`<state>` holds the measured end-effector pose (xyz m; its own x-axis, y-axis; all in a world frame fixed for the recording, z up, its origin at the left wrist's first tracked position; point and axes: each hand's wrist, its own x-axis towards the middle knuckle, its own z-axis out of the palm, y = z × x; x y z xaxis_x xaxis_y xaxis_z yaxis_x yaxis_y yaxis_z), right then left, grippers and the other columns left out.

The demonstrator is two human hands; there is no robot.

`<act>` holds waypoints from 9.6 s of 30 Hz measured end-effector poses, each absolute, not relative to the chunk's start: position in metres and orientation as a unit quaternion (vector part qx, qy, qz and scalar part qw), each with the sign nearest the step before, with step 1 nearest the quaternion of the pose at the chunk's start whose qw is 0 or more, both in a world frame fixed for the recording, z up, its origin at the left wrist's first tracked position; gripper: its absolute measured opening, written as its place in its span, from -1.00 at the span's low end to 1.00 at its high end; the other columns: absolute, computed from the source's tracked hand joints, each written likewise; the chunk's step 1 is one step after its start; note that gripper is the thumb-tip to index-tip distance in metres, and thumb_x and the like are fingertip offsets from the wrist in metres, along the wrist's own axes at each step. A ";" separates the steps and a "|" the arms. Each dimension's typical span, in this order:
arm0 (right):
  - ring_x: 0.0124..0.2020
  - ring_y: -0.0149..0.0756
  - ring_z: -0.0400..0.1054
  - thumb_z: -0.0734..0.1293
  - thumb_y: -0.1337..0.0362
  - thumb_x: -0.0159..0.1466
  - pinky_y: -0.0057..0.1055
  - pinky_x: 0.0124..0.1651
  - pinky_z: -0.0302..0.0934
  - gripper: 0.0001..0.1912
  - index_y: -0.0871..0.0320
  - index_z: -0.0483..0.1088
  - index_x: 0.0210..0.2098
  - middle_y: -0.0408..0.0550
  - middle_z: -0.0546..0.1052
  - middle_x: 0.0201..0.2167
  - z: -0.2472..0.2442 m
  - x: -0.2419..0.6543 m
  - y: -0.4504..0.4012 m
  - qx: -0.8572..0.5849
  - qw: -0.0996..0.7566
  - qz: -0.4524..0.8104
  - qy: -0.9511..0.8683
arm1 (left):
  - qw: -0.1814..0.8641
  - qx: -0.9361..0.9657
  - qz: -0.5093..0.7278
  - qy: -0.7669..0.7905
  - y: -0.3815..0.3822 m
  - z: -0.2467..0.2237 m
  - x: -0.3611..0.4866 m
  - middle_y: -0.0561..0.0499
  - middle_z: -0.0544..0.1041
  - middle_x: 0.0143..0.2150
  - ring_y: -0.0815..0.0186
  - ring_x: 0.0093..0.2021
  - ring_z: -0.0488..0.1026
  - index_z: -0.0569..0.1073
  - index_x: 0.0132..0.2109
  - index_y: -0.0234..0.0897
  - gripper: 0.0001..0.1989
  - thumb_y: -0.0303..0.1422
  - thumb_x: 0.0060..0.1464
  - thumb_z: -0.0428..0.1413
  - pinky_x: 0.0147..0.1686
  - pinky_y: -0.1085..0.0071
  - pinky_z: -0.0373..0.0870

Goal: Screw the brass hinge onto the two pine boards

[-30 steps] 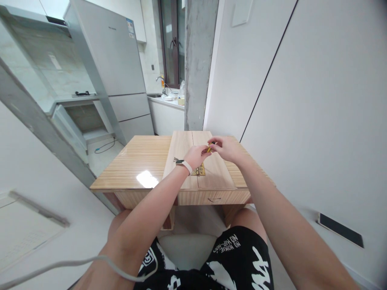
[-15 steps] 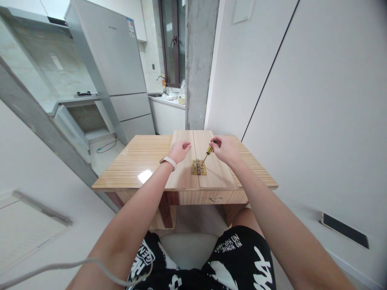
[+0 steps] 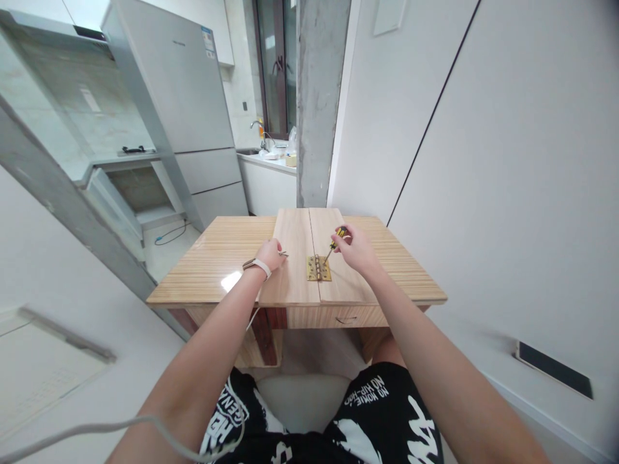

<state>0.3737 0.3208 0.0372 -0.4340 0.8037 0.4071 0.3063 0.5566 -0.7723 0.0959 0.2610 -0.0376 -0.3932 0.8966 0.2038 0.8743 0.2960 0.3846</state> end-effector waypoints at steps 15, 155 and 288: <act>-0.39 -0.24 0.53 0.34 -0.07 0.34 -0.25 -0.24 0.43 -0.61 0.09 0.39 -0.05 -0.07 0.55 -0.30 0.046 0.416 0.299 -0.354 0.476 0.300 -0.747 | 0.073 0.653 0.266 0.705 0.247 -0.035 0.112 -0.08 0.64 -0.24 0.24 -0.20 0.55 0.57 -0.20 -0.27 -0.86 -0.46 0.21 0.10 -0.14 0.36 0.44; -0.32 -0.23 0.42 0.40 0.15 0.28 -0.32 -0.20 0.24 -0.73 0.09 0.41 -0.07 -0.01 0.57 -0.19 0.075 0.331 0.294 -0.285 0.355 0.147 -0.878 | 0.108 0.659 0.429 0.608 0.237 -0.001 0.187 -0.13 0.68 -0.17 0.10 -0.12 0.63 0.53 -0.01 -0.30 -0.80 -0.40 0.22 0.20 -0.07 0.26 0.52; -0.31 -0.29 0.39 0.28 0.31 0.27 -0.36 -0.19 0.29 -0.63 0.09 0.46 0.06 -0.11 0.50 -0.32 0.047 0.322 0.276 -0.206 0.404 0.342 -0.823 | 0.090 0.608 0.439 0.655 0.221 -0.014 0.192 -0.14 0.67 -0.18 0.22 -0.20 0.61 0.54 0.06 -0.31 -0.72 -0.46 0.21 0.17 -0.16 0.36 0.46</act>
<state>0.3220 0.2756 0.0470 -0.5891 0.6149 0.5243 0.0633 0.6819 -0.7287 0.1920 0.2214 -0.0141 -0.2443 0.8758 0.4163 0.7180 -0.1251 0.6847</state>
